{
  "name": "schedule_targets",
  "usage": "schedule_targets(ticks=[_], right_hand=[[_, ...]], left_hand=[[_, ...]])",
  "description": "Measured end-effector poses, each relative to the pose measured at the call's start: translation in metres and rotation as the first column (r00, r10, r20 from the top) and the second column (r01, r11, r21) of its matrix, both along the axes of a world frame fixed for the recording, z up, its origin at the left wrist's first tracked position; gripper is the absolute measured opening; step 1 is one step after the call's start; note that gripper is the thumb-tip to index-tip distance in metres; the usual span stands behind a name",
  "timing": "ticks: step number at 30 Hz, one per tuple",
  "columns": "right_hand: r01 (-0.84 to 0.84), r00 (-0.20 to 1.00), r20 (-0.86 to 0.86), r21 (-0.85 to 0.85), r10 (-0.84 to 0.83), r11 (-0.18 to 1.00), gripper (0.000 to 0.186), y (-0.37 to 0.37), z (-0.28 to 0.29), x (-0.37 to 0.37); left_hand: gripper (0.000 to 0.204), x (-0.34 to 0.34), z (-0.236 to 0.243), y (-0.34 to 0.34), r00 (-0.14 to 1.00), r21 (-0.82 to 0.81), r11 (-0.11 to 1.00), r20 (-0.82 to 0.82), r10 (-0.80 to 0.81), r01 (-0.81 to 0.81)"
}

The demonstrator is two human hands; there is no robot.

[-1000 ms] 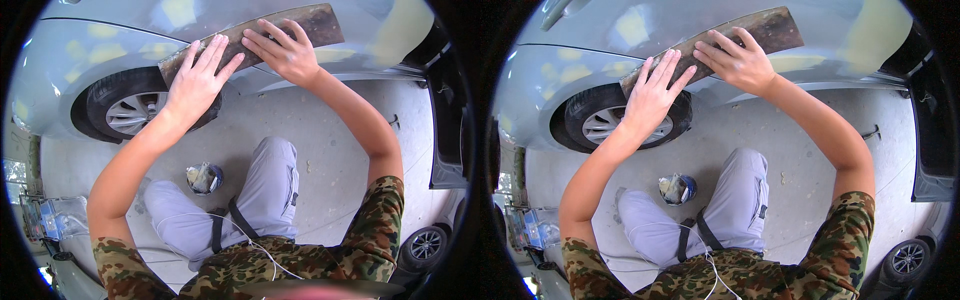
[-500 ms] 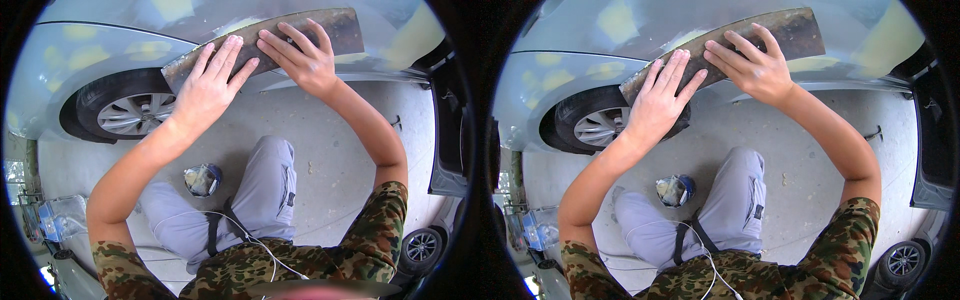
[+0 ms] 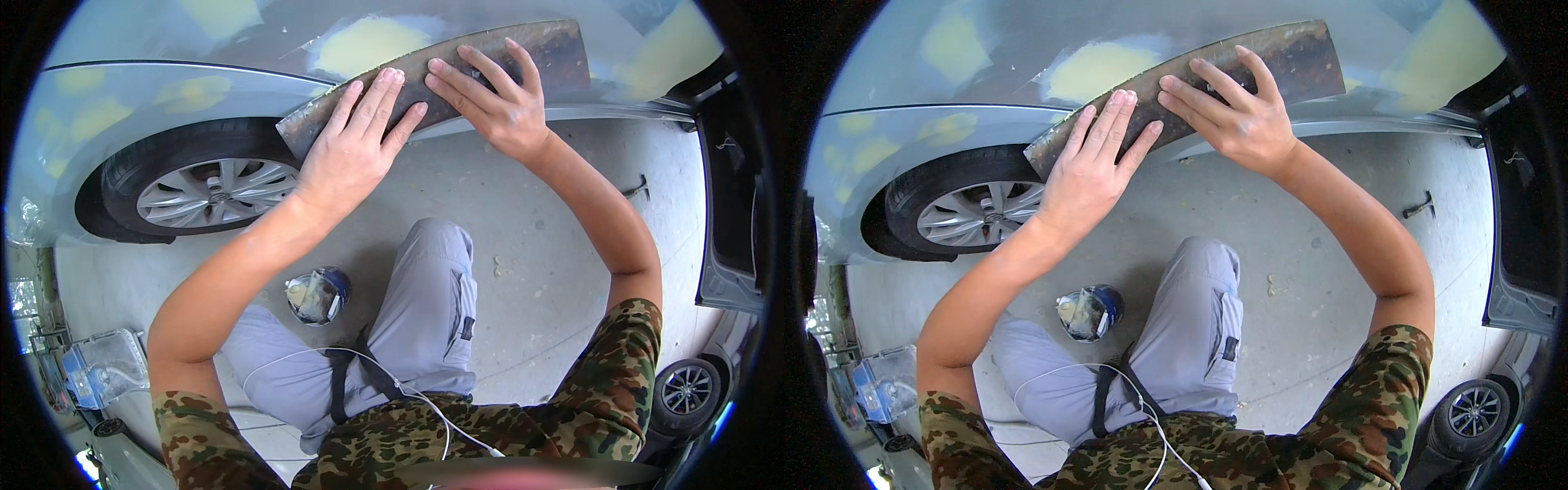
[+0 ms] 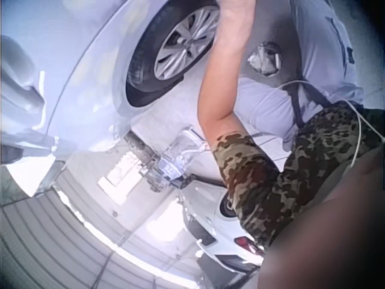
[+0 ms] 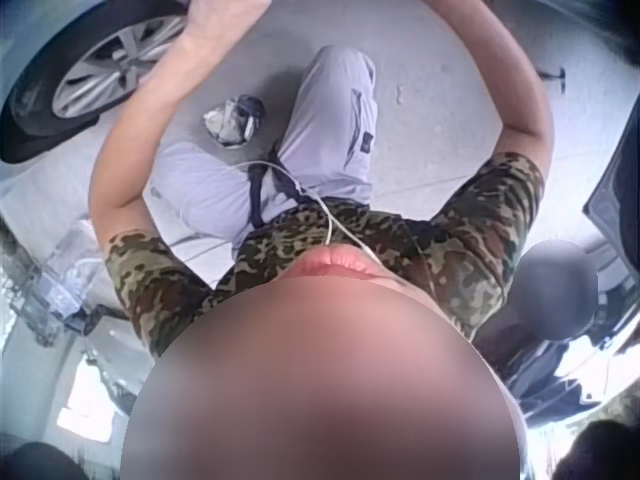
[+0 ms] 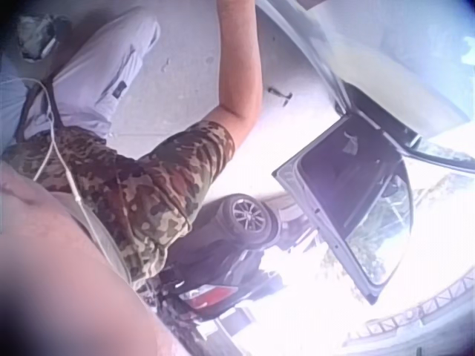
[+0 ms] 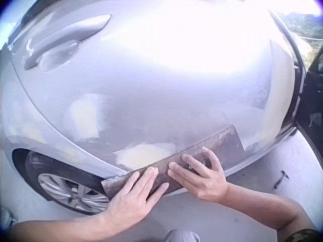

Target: The person applies body filler to the side of a silver car using a putty knife and a sanding block. They repeatedly scoop filler from a container, spread it onto the car's surface, and smooth it with the sanding block.

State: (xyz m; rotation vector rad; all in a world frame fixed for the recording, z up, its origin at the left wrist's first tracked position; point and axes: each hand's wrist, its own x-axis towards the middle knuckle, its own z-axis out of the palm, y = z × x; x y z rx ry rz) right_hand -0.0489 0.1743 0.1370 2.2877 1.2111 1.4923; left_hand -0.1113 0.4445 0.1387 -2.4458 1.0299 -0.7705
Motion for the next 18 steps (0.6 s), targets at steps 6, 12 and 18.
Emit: schedule_targets(ticks=[6, 12, 18], right_hand=[[0.020, 0.999, -0.024, -0.036, -0.021, 0.999, 0.051, -0.009, -0.008, -0.002], [0.010, 0.998, -0.063, -0.090, -0.015, 0.996, 0.053, -0.016, -0.013, 0.000], [0.001, 0.997, -0.071, -0.109, -0.009, 0.994, 0.046, -0.012, -0.008, -0.003]], left_hand=[[0.063, 0.002, -0.015, -0.008, 1.000, -0.008, 1.000, -0.008, -0.011, 0.011], [0.063, 0.004, -0.027, -0.015, 0.998, -0.044, 0.999, -0.051, -0.028, 0.026], [0.069, 0.004, -0.021, -0.010, 0.988, -0.156, 0.986, -0.129, -0.081, 0.060]])
